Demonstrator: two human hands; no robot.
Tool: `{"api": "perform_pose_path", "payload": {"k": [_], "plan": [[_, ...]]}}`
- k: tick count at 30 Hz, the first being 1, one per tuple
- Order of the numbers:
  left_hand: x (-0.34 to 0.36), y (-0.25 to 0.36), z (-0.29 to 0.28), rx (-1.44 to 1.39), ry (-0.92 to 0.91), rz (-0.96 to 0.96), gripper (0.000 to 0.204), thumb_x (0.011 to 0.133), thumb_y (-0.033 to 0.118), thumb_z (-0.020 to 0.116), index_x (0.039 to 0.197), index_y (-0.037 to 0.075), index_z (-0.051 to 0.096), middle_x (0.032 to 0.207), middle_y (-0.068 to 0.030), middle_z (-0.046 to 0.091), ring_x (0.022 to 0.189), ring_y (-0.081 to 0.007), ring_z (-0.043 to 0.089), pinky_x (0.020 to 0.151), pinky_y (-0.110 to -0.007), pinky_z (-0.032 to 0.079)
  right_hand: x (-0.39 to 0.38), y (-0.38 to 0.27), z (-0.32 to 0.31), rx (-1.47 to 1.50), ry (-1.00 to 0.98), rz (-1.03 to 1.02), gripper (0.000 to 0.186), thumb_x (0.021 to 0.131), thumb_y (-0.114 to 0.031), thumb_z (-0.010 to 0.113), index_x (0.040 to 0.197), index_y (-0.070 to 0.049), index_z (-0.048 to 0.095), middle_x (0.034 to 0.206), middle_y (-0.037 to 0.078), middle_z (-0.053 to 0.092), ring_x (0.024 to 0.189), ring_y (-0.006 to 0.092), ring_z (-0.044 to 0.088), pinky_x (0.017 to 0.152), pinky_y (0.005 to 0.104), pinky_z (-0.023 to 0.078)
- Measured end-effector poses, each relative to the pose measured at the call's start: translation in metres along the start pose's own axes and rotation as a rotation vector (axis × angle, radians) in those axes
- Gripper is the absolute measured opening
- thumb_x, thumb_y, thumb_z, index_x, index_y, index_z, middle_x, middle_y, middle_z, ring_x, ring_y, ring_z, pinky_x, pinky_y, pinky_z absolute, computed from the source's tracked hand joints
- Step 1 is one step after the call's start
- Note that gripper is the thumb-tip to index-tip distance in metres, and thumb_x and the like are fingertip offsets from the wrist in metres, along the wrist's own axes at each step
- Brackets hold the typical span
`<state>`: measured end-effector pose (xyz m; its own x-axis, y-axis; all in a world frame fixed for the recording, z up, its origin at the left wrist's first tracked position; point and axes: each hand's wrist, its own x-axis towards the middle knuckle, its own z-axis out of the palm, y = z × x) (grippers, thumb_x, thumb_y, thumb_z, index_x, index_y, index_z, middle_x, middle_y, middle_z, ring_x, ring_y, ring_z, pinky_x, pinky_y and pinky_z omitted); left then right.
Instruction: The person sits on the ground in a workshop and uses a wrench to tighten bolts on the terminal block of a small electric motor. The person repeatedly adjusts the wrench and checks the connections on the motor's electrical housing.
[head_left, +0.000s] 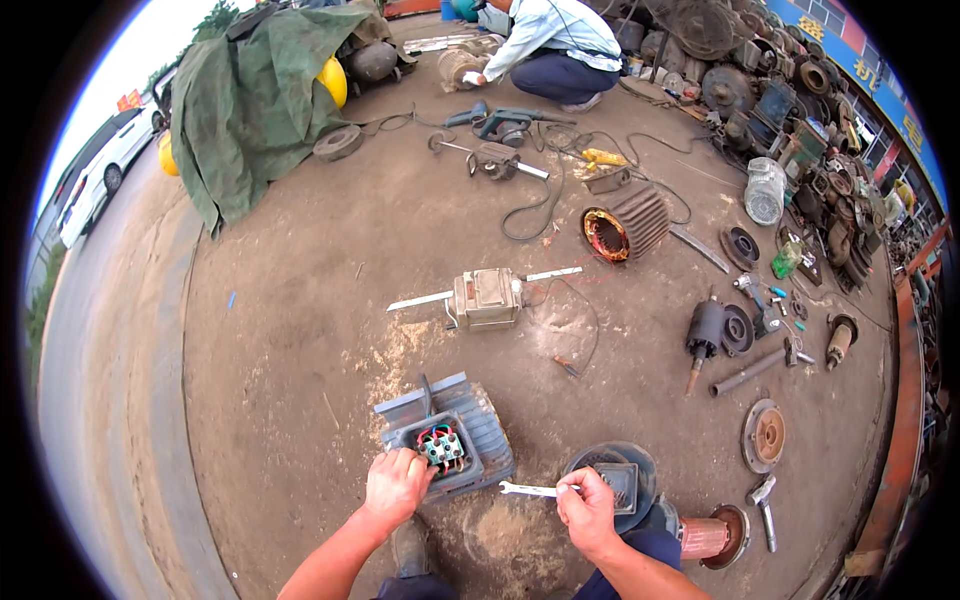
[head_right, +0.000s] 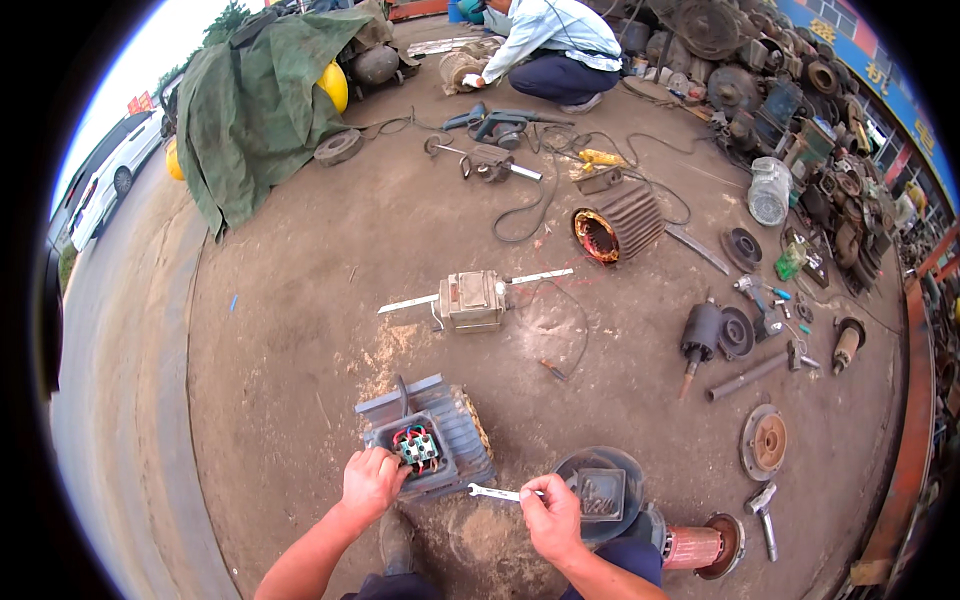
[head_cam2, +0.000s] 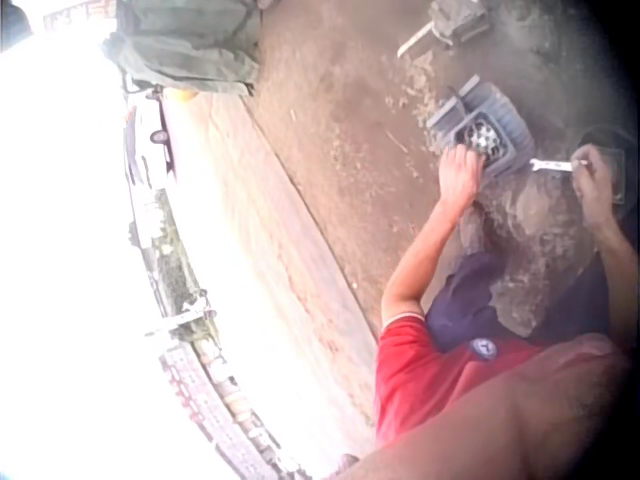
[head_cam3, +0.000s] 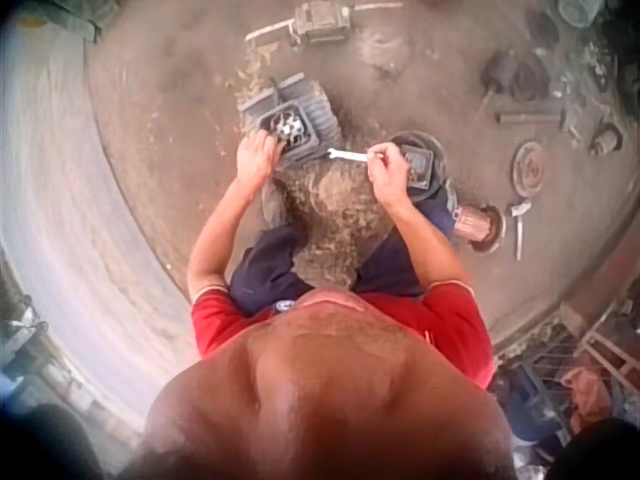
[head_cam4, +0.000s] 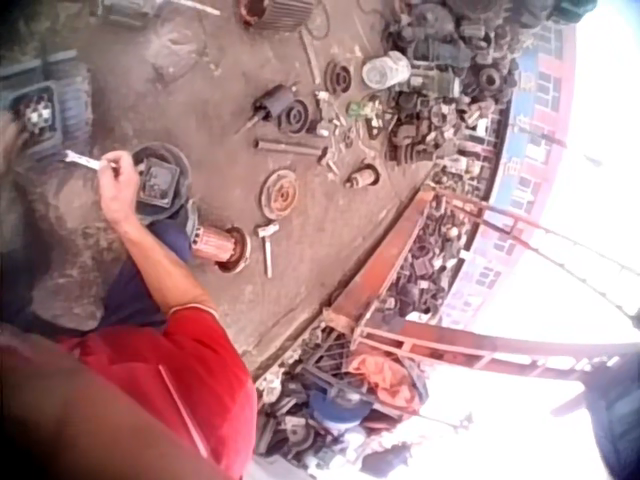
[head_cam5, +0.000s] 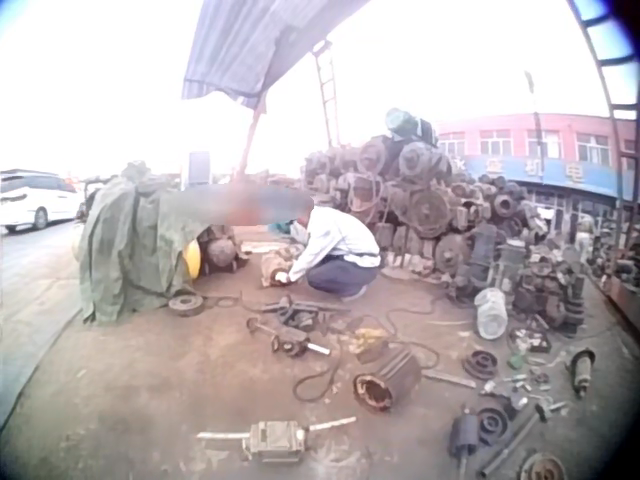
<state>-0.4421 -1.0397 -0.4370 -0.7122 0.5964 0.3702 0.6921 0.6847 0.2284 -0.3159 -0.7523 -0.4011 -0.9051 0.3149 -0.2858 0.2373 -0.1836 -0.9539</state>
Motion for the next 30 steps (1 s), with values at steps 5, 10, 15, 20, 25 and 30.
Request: {"api": "perform_pose_path", "payload": {"k": [5, 10, 15, 20, 25, 30], "plan": [[0.002, 0.008, 0.007, 0.009, -0.009, -0.036, 0.025, 0.078, 0.014, 0.081, 0.096, 0.007, 0.065, 0.086, -0.0066, 0.060, 0.074, -0.0258, 0.060, 0.066, -0.040, 0.045, -0.001, -0.006, -0.005, -0.021, -0.016, 0.019, 0.007, 0.100, -0.008, 0.062, 0.099, -0.003, 0.059, 0.071, -0.005, 0.054, 0.059, 0.0019, 0.047, 0.051, 0.0228, 0.037], [0.004, 0.006, -0.008, -0.026, 0.083, -0.009, 0.026, 0.076, 0.007, 0.081, 0.095, 0.005, 0.065, 0.090, -0.0082, 0.064, 0.076, -0.0274, 0.064, 0.066, -0.040, 0.049, 0.001, -0.012, 0.005, -0.018, -0.051, -0.020, 0.006, 0.100, -0.007, 0.063, 0.099, -0.003, 0.059, 0.076, -0.006, 0.054, 0.064, 0.0008, 0.045, 0.055, 0.0217, 0.036], [-0.016, 0.033, 0.008, -0.313, 0.063, -0.143, 0.027, 0.074, 0.002, 0.084, 0.090, 0.004, 0.063, 0.086, -0.0117, 0.065, 0.075, -0.0328, 0.065, 0.063, -0.043, 0.052, 0.000, -0.012, -0.004, 0.092, 0.050, 0.000, 0.002, 0.102, -0.005, 0.058, 0.101, -0.005, 0.057, 0.068, -0.003, 0.054, 0.054, 0.0034, 0.046, 0.049, 0.0216, 0.036], [-0.055, 0.051, 0.000, -0.417, -0.260, 0.017, 0.034, 0.074, 0.023, 0.089, 0.082, 0.006, 0.061, 0.078, -0.0092, 0.059, 0.067, -0.0303, 0.060, 0.062, -0.042, 0.050, -0.015, -0.025, -0.008, 0.186, 0.092, -0.036, 0.009, 0.103, -0.011, 0.059, 0.102, -0.003, 0.055, 0.069, 0.000, 0.052, 0.055, 0.0058, 0.046, 0.049, 0.0221, 0.037], [-0.024, 0.017, 0.007, -0.236, 0.081, -0.331, 0.028, 0.076, 0.006, 0.085, 0.097, 0.003, 0.066, 0.090, -0.0109, 0.063, 0.076, -0.0296, 0.065, 0.064, -0.040, 0.053, -0.017, -0.021, -0.004, 0.170, 0.047, -0.017, 0.008, 0.103, -0.010, 0.058, 0.105, -0.003, 0.055, 0.070, 0.000, 0.051, 0.056, 0.0062, 0.046, 0.051, 0.0225, 0.038], [-0.007, 0.009, 0.013, -0.136, 0.087, -0.257, 0.027, 0.074, 0.005, 0.084, 0.095, 0.003, 0.068, 0.087, -0.0097, 0.062, 0.076, -0.0311, 0.064, 0.067, -0.041, 0.053, -0.009, -0.018, 0.001, 0.144, 0.043, 0.007, 0.008, 0.103, -0.010, 0.058, 0.105, -0.003, 0.055, 0.070, 0.000, 0.051, 0.056, 0.0059, 0.046, 0.050, 0.0224, 0.038]]}}
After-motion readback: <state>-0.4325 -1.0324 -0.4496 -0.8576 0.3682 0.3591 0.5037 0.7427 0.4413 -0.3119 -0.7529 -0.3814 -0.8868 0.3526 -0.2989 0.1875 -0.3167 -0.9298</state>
